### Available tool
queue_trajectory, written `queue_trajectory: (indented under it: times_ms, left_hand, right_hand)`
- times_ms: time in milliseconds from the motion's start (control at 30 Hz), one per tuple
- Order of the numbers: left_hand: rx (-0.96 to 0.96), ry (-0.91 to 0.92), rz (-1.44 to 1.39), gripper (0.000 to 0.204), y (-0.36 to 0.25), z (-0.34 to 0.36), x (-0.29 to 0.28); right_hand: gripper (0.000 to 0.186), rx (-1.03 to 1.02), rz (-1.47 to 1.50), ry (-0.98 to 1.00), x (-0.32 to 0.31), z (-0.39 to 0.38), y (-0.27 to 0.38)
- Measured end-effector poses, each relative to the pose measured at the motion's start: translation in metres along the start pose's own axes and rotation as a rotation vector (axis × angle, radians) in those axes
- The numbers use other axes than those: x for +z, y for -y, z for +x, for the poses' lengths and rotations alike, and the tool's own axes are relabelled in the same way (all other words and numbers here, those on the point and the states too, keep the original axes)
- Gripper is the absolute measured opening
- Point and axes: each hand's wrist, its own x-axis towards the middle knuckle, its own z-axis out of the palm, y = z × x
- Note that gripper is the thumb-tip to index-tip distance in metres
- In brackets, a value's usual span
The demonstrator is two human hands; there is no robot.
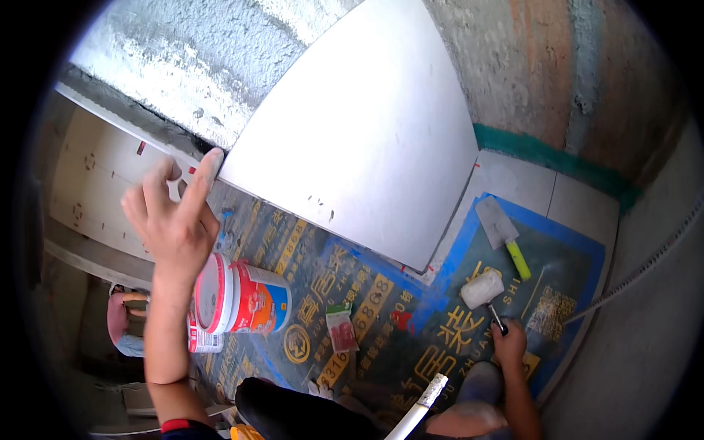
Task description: The person positions a wall tile, taps it into place with a mallet, uses a ruler to check the alignment, and applies mortar using a trowel.
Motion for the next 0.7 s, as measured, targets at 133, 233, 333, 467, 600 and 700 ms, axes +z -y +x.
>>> queue_trajectory:
  times_ms: [133, 233, 333, 467, 600, 700]
  left_hand:
    - [0.133, 0.111, -0.001, 0.042, 0.016, 0.032, -0.02]
    - [0.12, 0.181, -0.029, 0.042, 0.026, 0.043, -0.029]
    - [0.16, 0.225, -0.116, 0.039, 0.037, 0.052, -0.038]
    - [0.198, 0.205, -0.205, 0.038, 0.041, 0.059, -0.041]
    - [0.121, 0.17, -0.22, 0.031, 0.042, 0.058, -0.043]
    - [0.031, 0.057, -0.153, 0.025, 0.052, 0.058, -0.049]
  right_hand:
    - [0.022, 0.012, 0.002, 0.014, 0.002, 0.001, 0.0]
    - [0.022, 0.038, 0.022, 0.02, 0.001, 0.003, -0.002]
    - [0.024, 0.036, 0.052, 0.021, 0.003, 0.003, -0.002]
    - [0.025, 0.028, 0.018, 0.019, 0.006, 0.004, -0.009]
    - [0.027, 0.101, 0.027, 0.04, 0.006, 0.003, -0.006]
    - [0.027, 0.102, -0.001, 0.053, 0.005, 0.004, -0.01]
